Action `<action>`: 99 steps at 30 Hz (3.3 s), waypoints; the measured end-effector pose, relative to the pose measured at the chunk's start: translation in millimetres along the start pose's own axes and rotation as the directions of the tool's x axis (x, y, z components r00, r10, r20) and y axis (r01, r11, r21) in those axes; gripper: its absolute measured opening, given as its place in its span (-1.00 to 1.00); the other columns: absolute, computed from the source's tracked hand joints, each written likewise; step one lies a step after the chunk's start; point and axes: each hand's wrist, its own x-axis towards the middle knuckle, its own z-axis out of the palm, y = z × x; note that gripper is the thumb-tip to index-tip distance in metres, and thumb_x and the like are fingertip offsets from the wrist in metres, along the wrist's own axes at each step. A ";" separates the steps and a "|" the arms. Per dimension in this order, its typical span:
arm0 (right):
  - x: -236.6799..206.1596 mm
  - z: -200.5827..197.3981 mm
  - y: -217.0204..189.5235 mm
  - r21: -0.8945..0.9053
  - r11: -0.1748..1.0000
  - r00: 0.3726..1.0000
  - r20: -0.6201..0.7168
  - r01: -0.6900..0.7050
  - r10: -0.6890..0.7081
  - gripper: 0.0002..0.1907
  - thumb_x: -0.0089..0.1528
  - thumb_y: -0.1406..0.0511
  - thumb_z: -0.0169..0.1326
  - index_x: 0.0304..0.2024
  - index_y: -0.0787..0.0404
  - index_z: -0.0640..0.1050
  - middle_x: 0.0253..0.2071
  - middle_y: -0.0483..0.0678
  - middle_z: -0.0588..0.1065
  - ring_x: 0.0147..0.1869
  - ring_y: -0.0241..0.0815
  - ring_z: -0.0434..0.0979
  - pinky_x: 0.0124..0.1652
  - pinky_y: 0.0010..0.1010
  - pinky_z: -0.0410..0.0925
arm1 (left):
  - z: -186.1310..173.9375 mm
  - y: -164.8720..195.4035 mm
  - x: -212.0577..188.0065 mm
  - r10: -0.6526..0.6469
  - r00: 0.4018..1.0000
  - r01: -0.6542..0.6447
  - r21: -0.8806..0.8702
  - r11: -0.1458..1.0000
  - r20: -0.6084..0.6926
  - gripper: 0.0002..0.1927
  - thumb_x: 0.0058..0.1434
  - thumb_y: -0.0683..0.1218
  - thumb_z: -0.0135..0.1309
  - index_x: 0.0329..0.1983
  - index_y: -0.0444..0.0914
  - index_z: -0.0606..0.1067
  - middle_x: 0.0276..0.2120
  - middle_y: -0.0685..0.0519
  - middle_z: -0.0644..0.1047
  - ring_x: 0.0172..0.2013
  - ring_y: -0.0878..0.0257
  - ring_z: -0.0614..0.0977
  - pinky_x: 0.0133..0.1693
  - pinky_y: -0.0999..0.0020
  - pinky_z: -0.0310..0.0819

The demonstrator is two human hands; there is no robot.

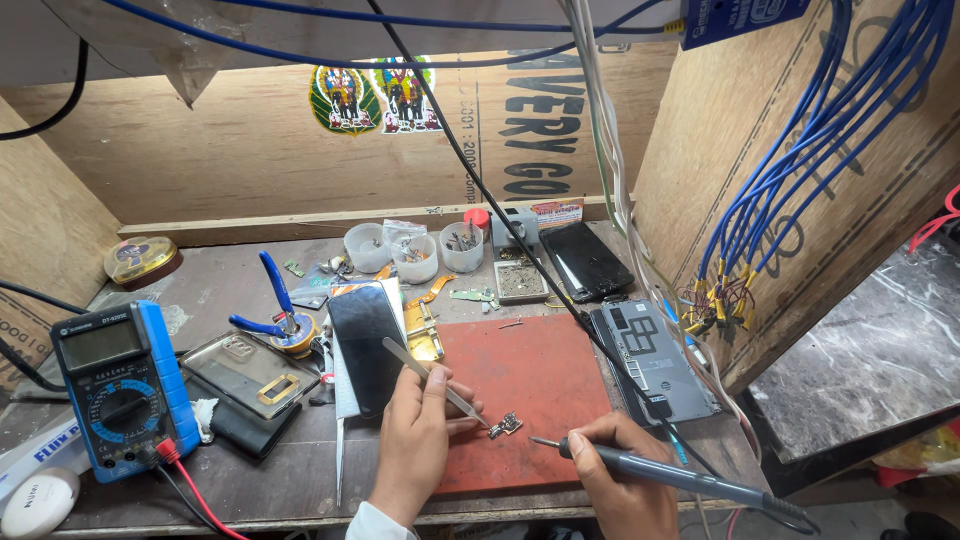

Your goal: The person solders a small phone component held with tweezers on a repair bench, using a soldering iron in one hand and tweezers in the other. They reposition the component, apply solder, and continue working on it with the iron and tweezers throughout the clip.

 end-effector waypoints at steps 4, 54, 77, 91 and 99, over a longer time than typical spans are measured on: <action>0.2 -0.9 -0.6 -0.018 1.000 1.000 0.010 -0.020 0.020 -0.84 0.09 0.30 0.23 -0.47 0.30 0.65 -0.65 -0.05 0.60 -0.57 -0.36 0.50 -0.51 -0.43 0.31 | 1.1 -1.4 4.4 -0.037 0.999 0.038 -0.024 0.999 0.010 -0.70 0.41 0.00 -0.20 -0.11 -0.34 0.38 -0.35 -0.11 0.62 -0.36 0.15 0.74 -0.38 0.27 0.73; 0.5 11.8 -21.6 -0.128 0.960 0.967 0.087 0.248 -0.238 -0.79 -0.01 0.27 0.37 -0.40 0.27 0.70 -0.53 -0.03 0.67 -0.50 -0.26 0.70 -0.47 -0.45 0.47 | -0.4 -5.5 -5.1 -0.013 0.993 0.027 -0.115 0.993 0.115 -0.81 0.41 -0.07 -0.17 -0.11 -0.30 0.35 -0.35 -0.08 0.60 -0.31 0.18 0.74 -0.29 0.27 0.76; 0.8 13.0 -18.5 -0.136 0.956 0.964 0.094 0.260 -0.249 -0.79 -0.01 0.27 0.36 -0.40 0.26 0.69 -0.55 -0.04 0.66 -0.52 -0.27 0.67 -0.49 -0.44 0.45 | -2.1 -8.7 -4.2 -0.028 0.993 0.043 -0.133 0.990 0.114 -0.81 0.40 -0.08 -0.16 -0.10 -0.30 0.34 -0.33 -0.10 0.61 -0.29 0.16 0.75 -0.28 0.26 0.76; 1.6 10.3 -15.9 -0.125 0.961 0.967 0.106 0.245 -0.232 -0.79 0.01 0.26 0.35 -0.38 0.26 0.71 -0.51 -0.03 0.68 -0.48 -0.25 0.72 -0.45 -0.43 0.49 | 0.2 -6.1 6.2 -0.231 0.971 0.238 -0.140 0.961 0.064 -0.76 0.39 -0.03 -0.13 -0.05 -0.30 0.36 -0.28 -0.15 0.60 -0.26 0.08 0.75 -0.25 0.24 0.74; 3.5 11.2 -18.5 -0.127 0.962 0.968 0.101 0.241 -0.230 -0.81 -0.01 0.27 0.35 -0.40 0.26 0.70 -0.53 -0.03 0.68 -0.50 -0.27 0.71 -0.46 -0.44 0.48 | -0.7 -6.8 10.8 -0.266 0.960 0.276 -0.164 0.947 0.085 -0.75 0.39 -0.03 -0.11 -0.05 -0.31 0.37 -0.26 -0.15 0.62 -0.27 0.10 0.74 -0.25 0.26 0.73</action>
